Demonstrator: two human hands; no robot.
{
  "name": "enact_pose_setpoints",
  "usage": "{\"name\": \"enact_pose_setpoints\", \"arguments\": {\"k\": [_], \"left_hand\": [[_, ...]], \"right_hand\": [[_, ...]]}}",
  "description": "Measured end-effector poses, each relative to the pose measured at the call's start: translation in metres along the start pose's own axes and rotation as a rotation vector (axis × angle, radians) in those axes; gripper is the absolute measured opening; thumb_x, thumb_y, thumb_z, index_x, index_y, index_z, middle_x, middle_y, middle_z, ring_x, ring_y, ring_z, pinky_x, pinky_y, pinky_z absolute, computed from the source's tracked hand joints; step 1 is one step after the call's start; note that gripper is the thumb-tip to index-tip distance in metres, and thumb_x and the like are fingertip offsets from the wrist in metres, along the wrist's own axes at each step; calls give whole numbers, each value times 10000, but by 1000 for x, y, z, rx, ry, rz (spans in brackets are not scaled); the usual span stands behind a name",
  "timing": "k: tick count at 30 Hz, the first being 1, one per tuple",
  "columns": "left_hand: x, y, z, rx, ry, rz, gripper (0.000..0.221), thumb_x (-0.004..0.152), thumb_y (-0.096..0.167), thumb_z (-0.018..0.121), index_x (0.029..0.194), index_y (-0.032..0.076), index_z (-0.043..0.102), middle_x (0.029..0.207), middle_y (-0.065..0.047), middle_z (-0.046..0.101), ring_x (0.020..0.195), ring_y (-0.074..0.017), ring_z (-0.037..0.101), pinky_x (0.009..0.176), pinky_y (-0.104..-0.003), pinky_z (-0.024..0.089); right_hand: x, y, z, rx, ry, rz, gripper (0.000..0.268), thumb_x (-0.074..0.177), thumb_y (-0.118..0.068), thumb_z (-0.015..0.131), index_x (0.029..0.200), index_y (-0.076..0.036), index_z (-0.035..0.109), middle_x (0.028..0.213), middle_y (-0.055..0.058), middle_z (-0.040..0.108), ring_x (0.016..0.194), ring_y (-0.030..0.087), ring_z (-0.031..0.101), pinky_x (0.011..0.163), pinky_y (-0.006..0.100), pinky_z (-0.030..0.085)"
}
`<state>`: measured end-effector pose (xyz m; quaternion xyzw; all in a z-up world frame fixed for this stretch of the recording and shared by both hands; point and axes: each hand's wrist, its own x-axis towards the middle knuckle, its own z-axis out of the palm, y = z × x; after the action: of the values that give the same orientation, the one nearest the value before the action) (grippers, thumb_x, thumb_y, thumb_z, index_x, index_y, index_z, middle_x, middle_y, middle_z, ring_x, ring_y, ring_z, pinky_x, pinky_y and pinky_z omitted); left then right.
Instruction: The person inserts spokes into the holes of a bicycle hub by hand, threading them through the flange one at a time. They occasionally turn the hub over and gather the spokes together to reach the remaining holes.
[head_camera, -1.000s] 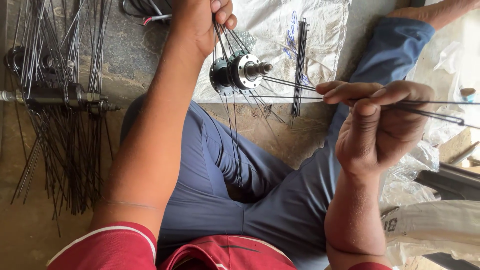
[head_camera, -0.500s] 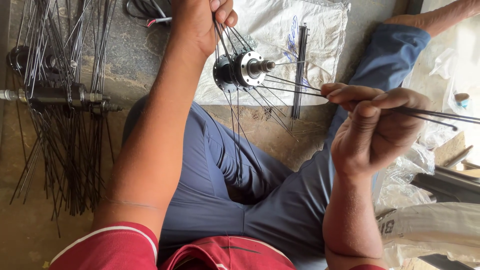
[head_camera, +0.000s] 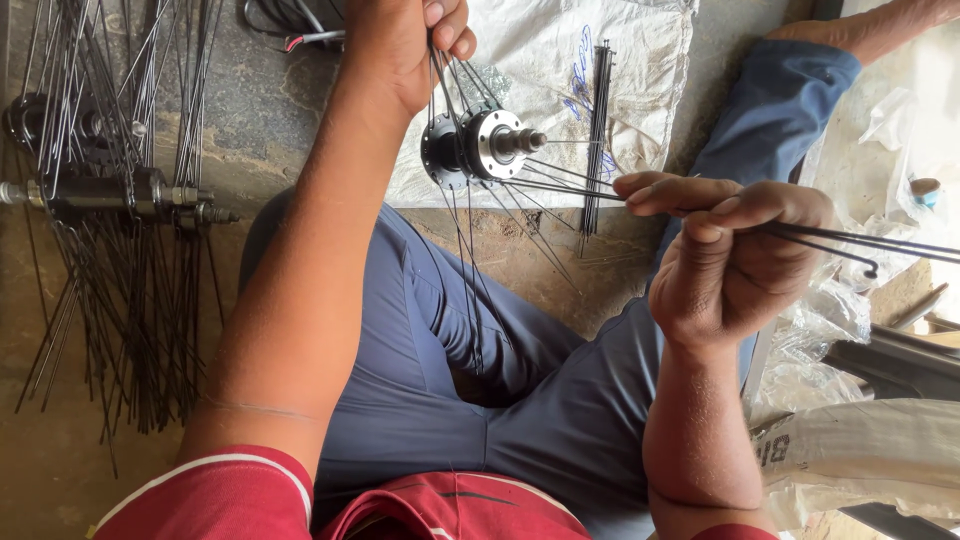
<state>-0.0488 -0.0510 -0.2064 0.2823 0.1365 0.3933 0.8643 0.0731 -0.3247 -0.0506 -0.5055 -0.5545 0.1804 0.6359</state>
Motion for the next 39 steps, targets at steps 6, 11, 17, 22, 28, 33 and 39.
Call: {"name": "enact_pose_setpoints", "arguments": {"k": [6,11,17,22,28,33,39], "left_hand": [[2,-3,-3,-42,18,-25,389,1062,218,542,689,165,444,592,19,412,547,-130,457,622,-350,436],[4,-7,-8,-82,-2,-49,378,1061,204,544,699,159,445,602,20,410,549,-129,447,632,-352,429],[6,-6,-8,-97,24,-51,366,1050,187,552,701,153,447,604,16,408,550,-131,444,633,-358,432],[7,-8,-8,-32,50,-26,344,1030,173,549,701,156,451,598,15,405,543,-137,454,619,-368,447],[6,-9,-3,-109,22,-96,375,1080,247,513,722,151,454,596,16,397,540,-127,455,603,-353,434],[-1,-8,8,-68,-110,-57,372,1123,235,501,765,144,455,623,18,387,564,-125,452,621,-353,419],[-5,-1,17,-137,-151,-116,381,1122,206,509,753,154,431,636,24,373,581,-121,432,592,-317,404]], "right_hand": [[-2,7,-4,50,-8,-7,140,1175,-85,533,1264,-88,424,972,243,709,937,263,758,920,481,670],[-2,8,-7,117,4,11,141,1151,-79,551,1246,-80,447,951,235,708,928,261,758,914,518,663],[-2,3,-9,178,-22,52,126,1127,-103,584,1200,-69,487,935,222,714,927,256,761,927,549,656],[-1,5,-5,186,-46,57,122,1130,-116,598,1201,-80,506,933,198,711,931,241,763,948,525,647],[17,-3,10,152,-69,87,85,1121,-56,563,1192,-74,520,997,157,728,959,232,763,928,462,658],[39,-33,30,-385,-380,174,115,1025,31,614,1139,24,617,1165,222,713,1085,293,714,929,363,587],[41,9,-25,-538,-422,245,266,992,12,673,1256,26,652,1221,165,709,1080,209,723,876,300,596]]}}
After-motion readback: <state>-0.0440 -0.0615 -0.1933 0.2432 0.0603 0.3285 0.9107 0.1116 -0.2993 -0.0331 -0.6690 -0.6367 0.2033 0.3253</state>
